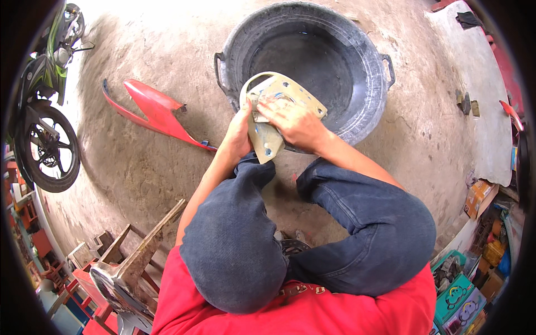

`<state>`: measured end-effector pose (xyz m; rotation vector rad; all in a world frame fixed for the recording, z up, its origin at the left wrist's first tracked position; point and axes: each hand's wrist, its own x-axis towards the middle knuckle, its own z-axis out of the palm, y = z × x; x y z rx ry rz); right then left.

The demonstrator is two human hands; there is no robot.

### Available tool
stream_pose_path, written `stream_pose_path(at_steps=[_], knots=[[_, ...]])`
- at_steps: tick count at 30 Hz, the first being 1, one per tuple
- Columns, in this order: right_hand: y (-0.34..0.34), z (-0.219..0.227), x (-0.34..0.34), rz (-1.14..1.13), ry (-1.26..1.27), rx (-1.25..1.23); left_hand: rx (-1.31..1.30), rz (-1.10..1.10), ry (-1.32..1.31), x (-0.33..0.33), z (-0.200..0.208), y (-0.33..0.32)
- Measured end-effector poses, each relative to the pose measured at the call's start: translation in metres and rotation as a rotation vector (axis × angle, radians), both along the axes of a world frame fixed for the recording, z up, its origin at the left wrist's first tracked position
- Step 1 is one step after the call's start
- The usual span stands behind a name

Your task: The person sands a plastic motorcycle fairing part by hand using sandpaper, frequently dipping the sandpaper into a bucket of water.

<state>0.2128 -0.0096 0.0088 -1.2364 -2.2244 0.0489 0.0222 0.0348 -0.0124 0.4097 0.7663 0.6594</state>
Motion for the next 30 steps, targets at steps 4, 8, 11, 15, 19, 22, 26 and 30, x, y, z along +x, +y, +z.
stream_pose_path(at_steps=[4,8,11,15,19,22,26,30], knots=[[0.020,-0.010,0.017,-0.254,0.067,0.001,-0.048,-0.055,0.053,-0.002,0.006,0.003],[0.008,-0.008,0.012,-0.116,-0.093,-0.163,-0.040,0.018,-0.051,0.002,0.002,0.000],[0.022,-0.006,0.019,-0.189,0.075,-0.004,-0.021,-0.042,0.010,-0.003,0.002,0.002],[0.003,-0.002,0.004,-0.068,-0.070,-0.168,-0.043,-0.007,-0.016,0.003,0.007,0.001],[0.014,0.002,0.016,-0.115,0.049,-0.106,-0.034,-0.036,0.000,-0.003,0.002,0.003],[0.021,-0.001,0.021,-0.279,0.134,-0.172,-0.018,-0.075,0.009,-0.002,0.000,0.003],[-0.001,-0.002,-0.003,0.070,0.038,-0.052,-0.086,0.035,-0.061,-0.002,0.000,0.000],[0.022,-0.015,0.025,-0.310,0.151,-0.123,0.006,-0.078,-0.003,-0.003,-0.004,0.001]])
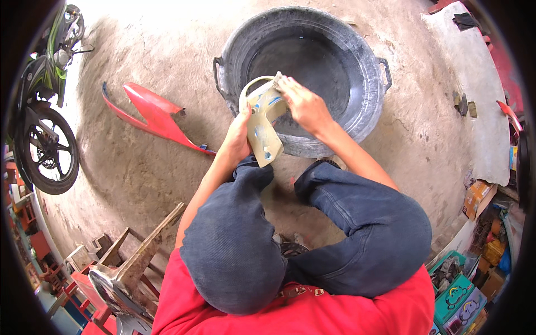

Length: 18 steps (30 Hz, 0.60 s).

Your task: The person sands a plastic motorcycle fairing part by hand using sandpaper, frequently dipping the sandpaper into a bucket of water.

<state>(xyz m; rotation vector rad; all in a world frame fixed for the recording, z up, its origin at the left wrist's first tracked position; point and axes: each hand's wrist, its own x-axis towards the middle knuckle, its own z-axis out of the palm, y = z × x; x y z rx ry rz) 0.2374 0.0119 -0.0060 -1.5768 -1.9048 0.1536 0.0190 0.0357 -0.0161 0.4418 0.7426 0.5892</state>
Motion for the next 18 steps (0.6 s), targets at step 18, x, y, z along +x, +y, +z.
stream_pose_path(at_steps=[18], knots=[[-0.005,0.006,-0.004,0.183,-0.133,0.053,-0.043,0.011,-0.006,0.005,0.007,0.003]])
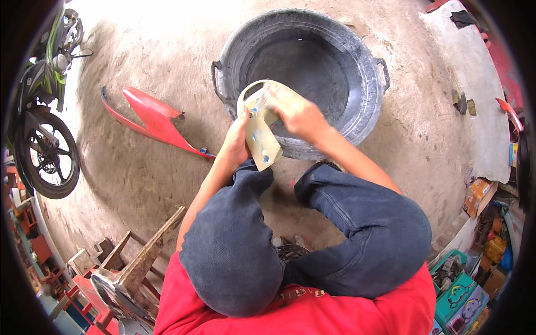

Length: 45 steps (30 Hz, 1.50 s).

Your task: The person sands a plastic motorcycle fairing part by hand using sandpaper, frequently dipping the sandpaper into a bucket of water.

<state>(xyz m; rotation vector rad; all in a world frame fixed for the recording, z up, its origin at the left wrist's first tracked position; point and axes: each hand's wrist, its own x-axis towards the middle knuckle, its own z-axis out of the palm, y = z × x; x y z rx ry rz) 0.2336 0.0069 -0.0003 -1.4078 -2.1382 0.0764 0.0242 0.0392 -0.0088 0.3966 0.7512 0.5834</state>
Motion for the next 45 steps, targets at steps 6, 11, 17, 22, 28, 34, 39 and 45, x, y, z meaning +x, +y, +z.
stream_pose_path(at_steps=[6,11,17,22,28,34,39,45], knots=[[0.004,0.007,0.007,-0.109,0.139,-0.132,0.024,-0.022,0.022,-0.007,-0.005,0.000],[-0.019,0.004,-0.010,0.151,-0.026,-0.070,-0.020,0.062,-0.055,-0.002,0.002,-0.005],[-0.006,-0.001,0.003,-0.027,0.026,-0.104,0.026,0.026,0.023,-0.009,-0.010,-0.002],[-0.005,0.004,0.014,-0.011,0.102,-0.091,0.007,0.041,0.021,-0.007,-0.002,-0.003],[-0.020,0.007,-0.013,0.134,0.003,-0.027,0.010,0.060,0.011,-0.005,0.002,-0.005],[-0.008,0.002,-0.007,-0.004,-0.036,-0.018,0.018,0.007,-0.016,-0.007,0.000,-0.002],[0.002,0.011,-0.005,-0.041,0.105,-0.073,-0.012,0.086,-0.016,-0.007,0.000,-0.003],[-0.028,0.009,0.016,-0.024,0.015,-0.121,0.023,0.071,0.009,-0.015,-0.005,-0.006]])
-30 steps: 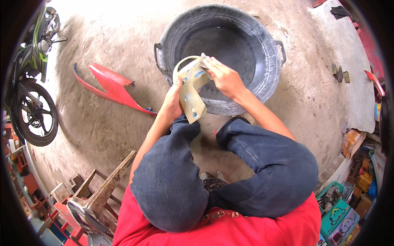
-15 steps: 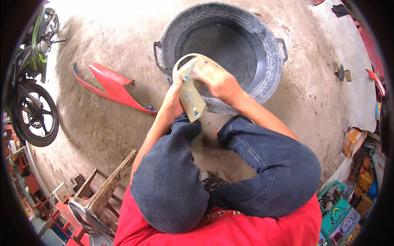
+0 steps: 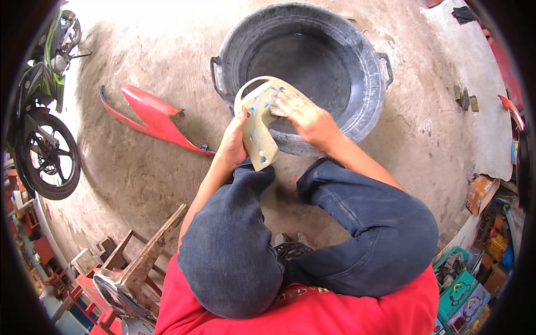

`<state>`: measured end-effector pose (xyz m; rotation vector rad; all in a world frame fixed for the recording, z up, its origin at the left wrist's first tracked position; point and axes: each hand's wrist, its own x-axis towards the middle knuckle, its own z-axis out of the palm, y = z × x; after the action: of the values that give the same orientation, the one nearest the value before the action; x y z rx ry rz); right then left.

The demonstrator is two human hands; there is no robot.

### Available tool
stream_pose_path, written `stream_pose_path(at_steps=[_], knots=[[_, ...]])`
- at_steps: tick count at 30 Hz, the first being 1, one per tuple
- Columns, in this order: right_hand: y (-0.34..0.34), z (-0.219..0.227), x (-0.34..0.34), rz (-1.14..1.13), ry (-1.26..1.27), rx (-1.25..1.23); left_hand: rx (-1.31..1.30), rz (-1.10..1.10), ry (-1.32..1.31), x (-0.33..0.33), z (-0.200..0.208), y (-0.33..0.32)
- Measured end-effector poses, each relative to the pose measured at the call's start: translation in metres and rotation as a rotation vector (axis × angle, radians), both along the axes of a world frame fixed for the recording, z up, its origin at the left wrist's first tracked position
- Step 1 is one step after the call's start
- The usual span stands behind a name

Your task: The person sands a plastic motorcycle fairing part by hand using sandpaper, frequently dipping the sandpaper into a bucket of water.

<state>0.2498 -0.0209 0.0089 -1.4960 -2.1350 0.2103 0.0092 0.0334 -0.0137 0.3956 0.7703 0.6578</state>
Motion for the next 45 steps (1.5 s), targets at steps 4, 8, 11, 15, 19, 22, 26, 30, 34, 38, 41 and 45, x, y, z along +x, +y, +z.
stream_pose_path(at_steps=[4,8,11,15,19,22,26,30,34,38,41,45], knots=[[-0.022,-0.007,0.012,-0.031,0.027,-0.022,0.032,-0.025,-0.029,-0.002,0.003,-0.001],[-0.025,-0.009,0.022,-0.010,0.018,-0.002,0.027,-0.026,-0.053,-0.005,0.004,-0.003],[-0.027,-0.005,0.025,-0.044,0.005,0.023,0.008,0.015,-0.056,0.002,0.009,-0.001],[-0.033,-0.004,0.004,0.104,-0.036,0.055,0.019,0.031,-0.067,-0.005,0.005,0.000],[-0.015,-0.010,0.020,-0.151,0.110,0.041,0.016,0.090,-0.104,0.013,0.010,0.000],[-0.021,-0.010,0.008,-0.051,-0.059,0.094,-0.040,0.074,-0.166,0.008,0.006,0.003],[-0.005,-0.011,0.015,-0.121,-0.089,0.134,-0.079,0.070,-0.185,0.006,0.003,0.004],[0.004,-0.014,-0.004,-0.137,0.043,0.108,-0.074,0.044,-0.223,0.009,0.005,0.004],[0.014,-0.004,-0.004,-0.100,0.057,0.104,0.041,-0.045,-0.170,0.004,0.002,0.008],[0.011,-0.003,-0.010,0.039,0.181,0.014,-0.146,0.017,-0.170,0.012,0.007,0.008],[0.019,-0.003,-0.011,0.032,0.159,0.067,-0.090,-0.013,-0.195,0.013,-0.001,0.009],[0.027,-0.001,-0.025,0.065,0.026,0.125,-0.076,0.025,-0.152,0.017,0.003,0.007]])
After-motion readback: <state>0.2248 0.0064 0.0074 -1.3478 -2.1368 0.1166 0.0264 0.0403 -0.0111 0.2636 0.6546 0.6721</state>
